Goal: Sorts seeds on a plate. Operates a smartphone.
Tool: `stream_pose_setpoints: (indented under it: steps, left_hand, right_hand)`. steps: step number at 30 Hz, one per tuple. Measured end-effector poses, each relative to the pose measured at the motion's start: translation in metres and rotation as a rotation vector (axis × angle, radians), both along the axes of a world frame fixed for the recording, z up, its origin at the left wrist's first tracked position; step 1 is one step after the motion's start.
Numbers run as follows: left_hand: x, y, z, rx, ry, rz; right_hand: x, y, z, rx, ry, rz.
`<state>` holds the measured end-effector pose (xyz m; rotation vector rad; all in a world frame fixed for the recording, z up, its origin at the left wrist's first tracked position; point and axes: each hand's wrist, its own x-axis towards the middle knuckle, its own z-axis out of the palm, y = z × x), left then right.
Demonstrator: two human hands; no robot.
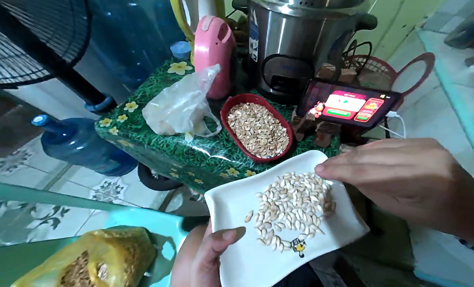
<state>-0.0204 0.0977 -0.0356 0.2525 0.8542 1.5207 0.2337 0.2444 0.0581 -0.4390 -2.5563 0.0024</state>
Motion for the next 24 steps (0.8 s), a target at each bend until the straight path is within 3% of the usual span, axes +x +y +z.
stream_pose_setpoints:
  steps: [6,11,18,24]
  left_hand:
    - [-0.002,-0.001,0.001,-0.004,0.013,0.014]
    - [0.0,-0.001,0.003,-0.034,0.012,0.018]
    - [0.004,0.002,0.004,-0.021,0.013,-0.025]
    - [0.0,0.0,-0.002,-0.001,-0.006,-0.005]
  right_hand:
    - [-0.001,-0.006,-0.001,-0.097,-0.123,0.015]
    - [-0.014,-0.017,-0.016,-0.173,-0.365,-0.061]
    - [-0.034,-0.033,-0.037,-0.375,-0.051,0.176]
    - [-0.011,-0.008,-0.004,-0.317,0.139,0.034]
